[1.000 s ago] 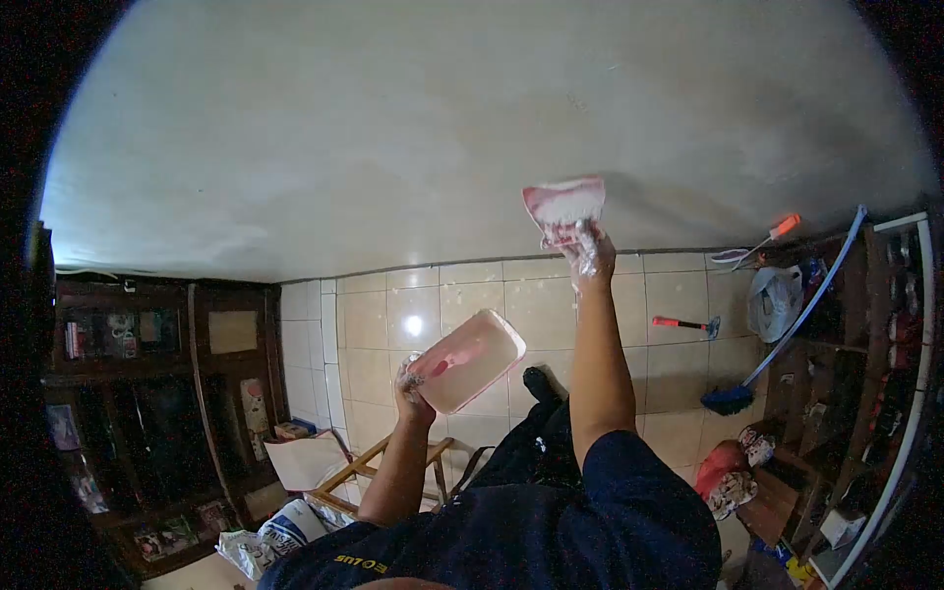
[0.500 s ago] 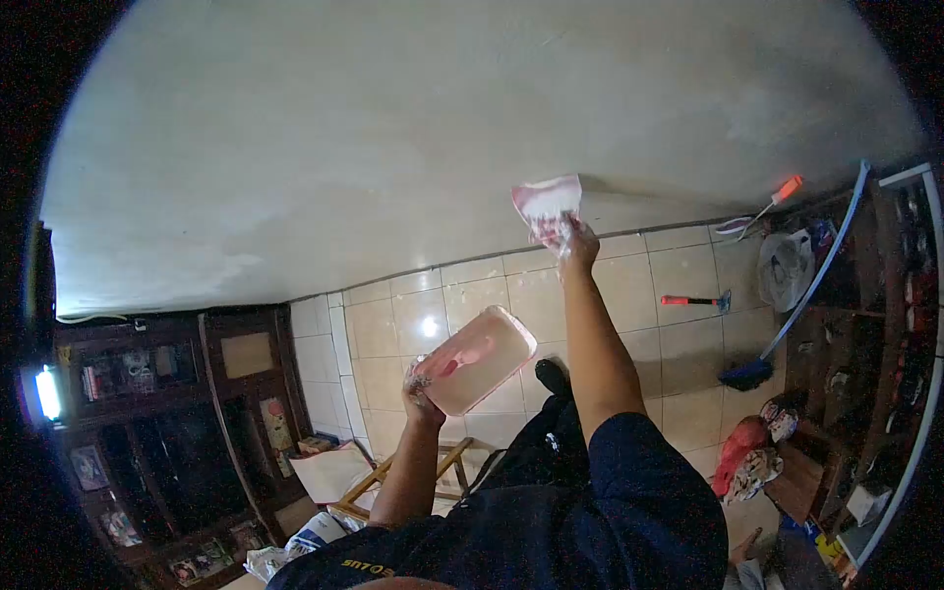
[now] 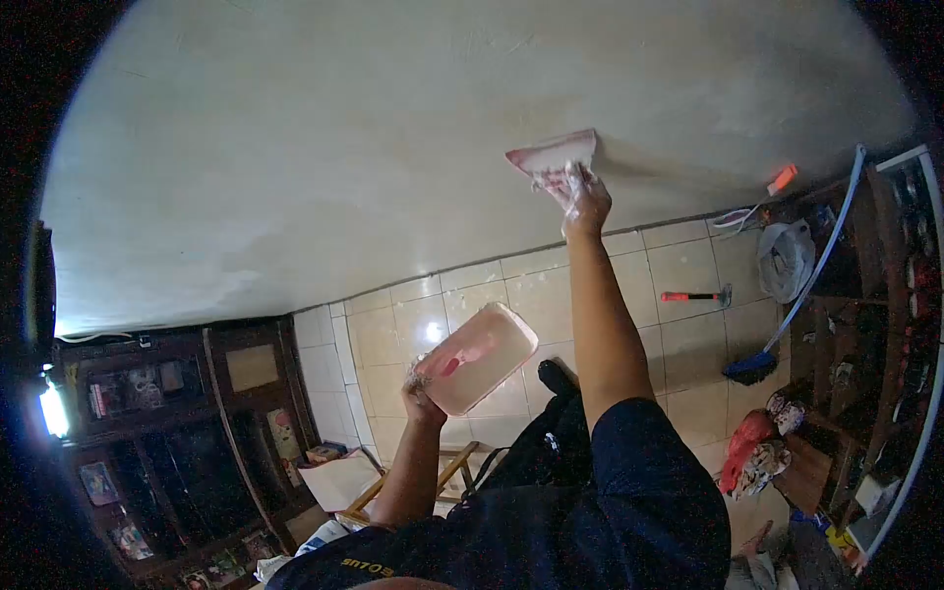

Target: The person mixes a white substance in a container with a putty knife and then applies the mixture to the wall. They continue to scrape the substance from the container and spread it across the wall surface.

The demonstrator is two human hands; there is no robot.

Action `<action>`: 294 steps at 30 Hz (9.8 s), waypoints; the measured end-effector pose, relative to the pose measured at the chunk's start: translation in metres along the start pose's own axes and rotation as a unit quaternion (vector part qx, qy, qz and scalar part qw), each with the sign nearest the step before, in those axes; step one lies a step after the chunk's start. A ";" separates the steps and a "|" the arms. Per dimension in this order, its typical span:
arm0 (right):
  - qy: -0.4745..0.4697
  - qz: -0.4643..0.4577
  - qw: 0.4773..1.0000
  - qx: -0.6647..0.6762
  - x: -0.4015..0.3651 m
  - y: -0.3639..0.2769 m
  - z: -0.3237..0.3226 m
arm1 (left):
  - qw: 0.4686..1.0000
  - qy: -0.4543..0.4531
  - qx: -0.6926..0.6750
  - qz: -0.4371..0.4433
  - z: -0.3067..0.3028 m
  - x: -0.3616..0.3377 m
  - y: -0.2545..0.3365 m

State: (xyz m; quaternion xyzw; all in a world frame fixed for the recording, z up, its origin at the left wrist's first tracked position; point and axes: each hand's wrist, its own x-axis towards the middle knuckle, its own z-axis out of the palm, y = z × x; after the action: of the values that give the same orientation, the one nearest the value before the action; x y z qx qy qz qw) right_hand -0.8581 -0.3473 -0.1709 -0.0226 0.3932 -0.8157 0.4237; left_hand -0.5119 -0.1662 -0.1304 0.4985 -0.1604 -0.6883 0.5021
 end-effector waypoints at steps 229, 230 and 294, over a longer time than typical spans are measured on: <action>-0.494 0.105 0.267 -0.820 -0.260 -0.203 0.138 | 0.964 -0.034 0.132 0.229 0.131 -0.098 0.020; -0.495 0.101 0.271 -0.820 -0.253 -0.200 0.136 | 0.949 -0.021 0.180 0.259 0.132 -0.103 0.027; -0.150 0.192 0.970 0.027 -0.176 -0.138 -0.003 | 0.997 -0.026 -0.020 0.074 0.054 -0.043 0.031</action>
State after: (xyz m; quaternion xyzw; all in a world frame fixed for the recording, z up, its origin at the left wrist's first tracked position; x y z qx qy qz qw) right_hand -0.8398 -0.1752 -0.0294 -0.0571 0.2999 -0.7170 0.6266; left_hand -0.5414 -0.1583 -0.0610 0.4570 -0.1961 -0.6651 0.5571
